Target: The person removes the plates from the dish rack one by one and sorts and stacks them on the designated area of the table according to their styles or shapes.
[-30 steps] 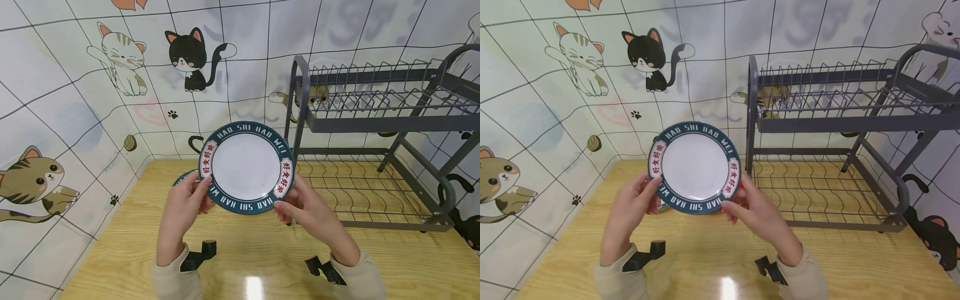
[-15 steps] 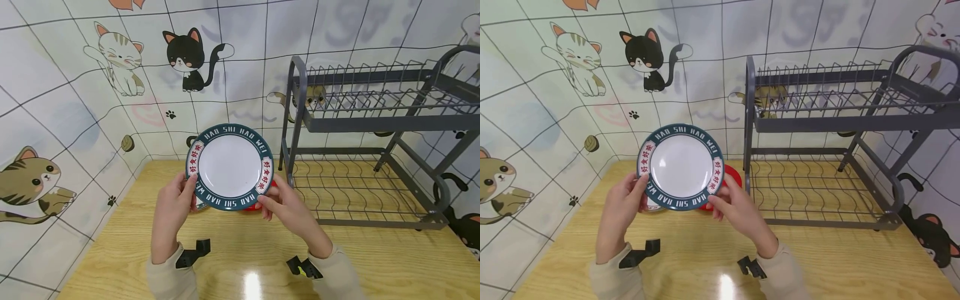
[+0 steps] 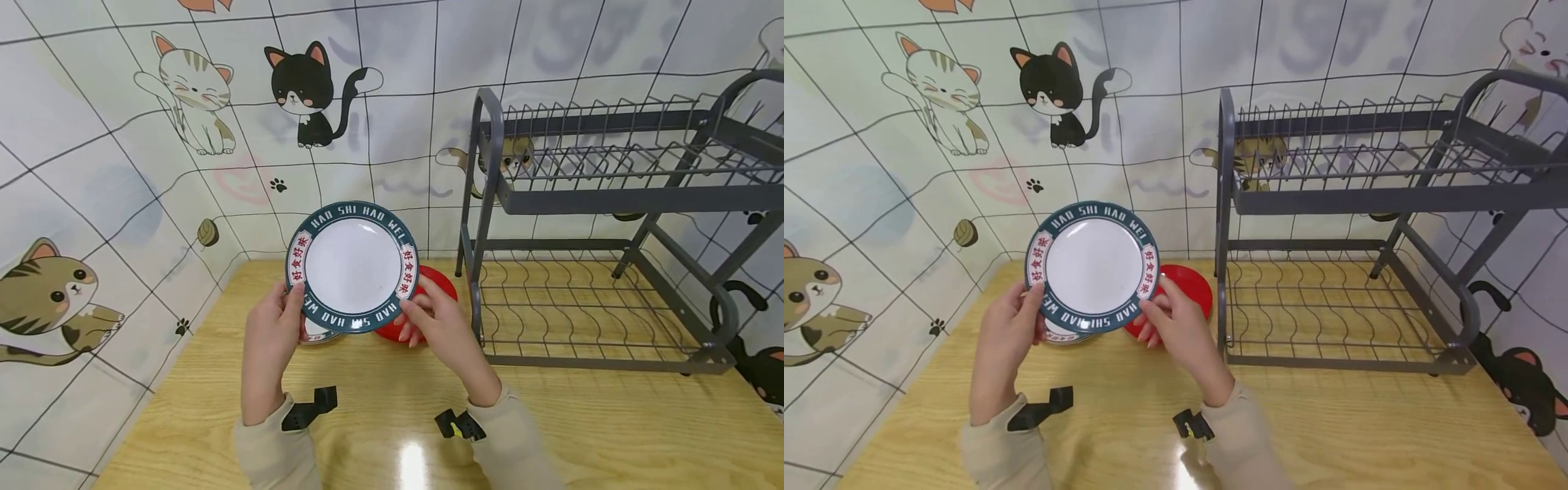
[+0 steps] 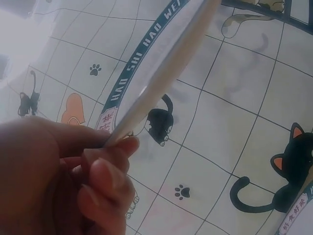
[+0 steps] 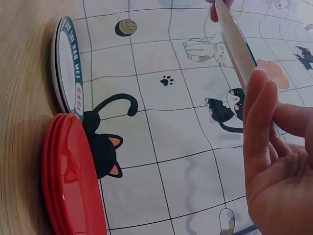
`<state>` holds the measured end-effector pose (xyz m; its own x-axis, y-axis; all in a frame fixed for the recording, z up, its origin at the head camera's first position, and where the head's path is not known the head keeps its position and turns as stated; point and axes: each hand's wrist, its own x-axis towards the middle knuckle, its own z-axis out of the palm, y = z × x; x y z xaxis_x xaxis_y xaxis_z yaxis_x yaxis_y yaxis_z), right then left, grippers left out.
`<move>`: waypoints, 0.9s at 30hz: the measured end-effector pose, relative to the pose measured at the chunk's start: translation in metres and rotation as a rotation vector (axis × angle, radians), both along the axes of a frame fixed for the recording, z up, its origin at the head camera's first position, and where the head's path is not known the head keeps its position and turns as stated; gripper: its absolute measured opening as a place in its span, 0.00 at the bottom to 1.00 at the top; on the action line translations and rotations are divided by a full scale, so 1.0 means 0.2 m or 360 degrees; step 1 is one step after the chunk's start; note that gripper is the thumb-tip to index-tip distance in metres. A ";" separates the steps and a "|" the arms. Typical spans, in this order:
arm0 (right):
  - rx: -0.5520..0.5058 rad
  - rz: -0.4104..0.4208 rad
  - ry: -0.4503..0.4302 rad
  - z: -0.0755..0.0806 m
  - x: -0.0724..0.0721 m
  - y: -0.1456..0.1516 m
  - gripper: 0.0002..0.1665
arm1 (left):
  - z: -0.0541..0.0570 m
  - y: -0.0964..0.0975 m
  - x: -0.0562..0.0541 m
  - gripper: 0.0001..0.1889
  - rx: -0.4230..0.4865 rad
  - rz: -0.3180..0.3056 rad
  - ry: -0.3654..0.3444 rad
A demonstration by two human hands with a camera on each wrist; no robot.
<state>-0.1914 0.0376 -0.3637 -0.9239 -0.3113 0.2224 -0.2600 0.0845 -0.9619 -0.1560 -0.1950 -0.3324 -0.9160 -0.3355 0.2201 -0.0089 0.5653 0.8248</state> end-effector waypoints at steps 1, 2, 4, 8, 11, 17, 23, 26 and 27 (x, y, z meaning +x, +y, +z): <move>-0.0008 -0.0010 0.0001 -0.02 -0.01 -0.01 0.29 | 0.00 0.00 -0.01 0.20 0.0001 0.0015 -0.0002; -0.0023 -0.0018 0.0007 -0.03 -0.03 -0.03 0.30 | 0.00 0.00 -0.01 0.21 0.0005 0.0030 -0.0007; -0.0036 -0.0051 0.0013 -0.04 -0.04 -0.06 0.30 | -0.01 -0.01 -0.02 0.22 0.0008 0.0068 -0.0017; -0.0011 -0.0164 0.0030 -0.05 -0.07 -0.12 0.30 | -0.02 -0.02 -0.04 0.22 0.0003 0.0134 -0.0023; 0.0031 -0.0253 0.0031 -0.07 -0.08 -0.15 0.30 | -0.04 -0.04 -0.06 0.21 -0.0008 0.0163 -0.0036; 0.0029 -0.0271 -0.0015 -0.13 -0.10 -0.20 0.31 | -0.09 -0.07 -0.08 0.22 0.0029 0.0165 -0.0077; 0.0008 -0.0004 -0.0128 -0.18 -0.11 -0.24 0.36 | -0.14 -0.13 -0.09 0.22 0.0124 0.0185 -0.0168; -0.0011 0.0004 -0.0148 -0.20 -0.11 -0.25 0.37 | -0.16 -0.14 -0.11 0.21 0.0145 0.0195 -0.0159; -0.0020 -0.0007 -0.0154 -0.21 -0.12 -0.26 0.37 | -0.17 -0.14 -0.12 0.21 0.0135 0.0209 -0.0148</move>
<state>-0.2144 -0.0138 -0.4048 -0.9427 -0.3048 0.1358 -0.1653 0.0732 -0.9835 -0.1793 -0.2231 -0.3662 -0.8782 -0.4673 0.1024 -0.1563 0.4826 0.8618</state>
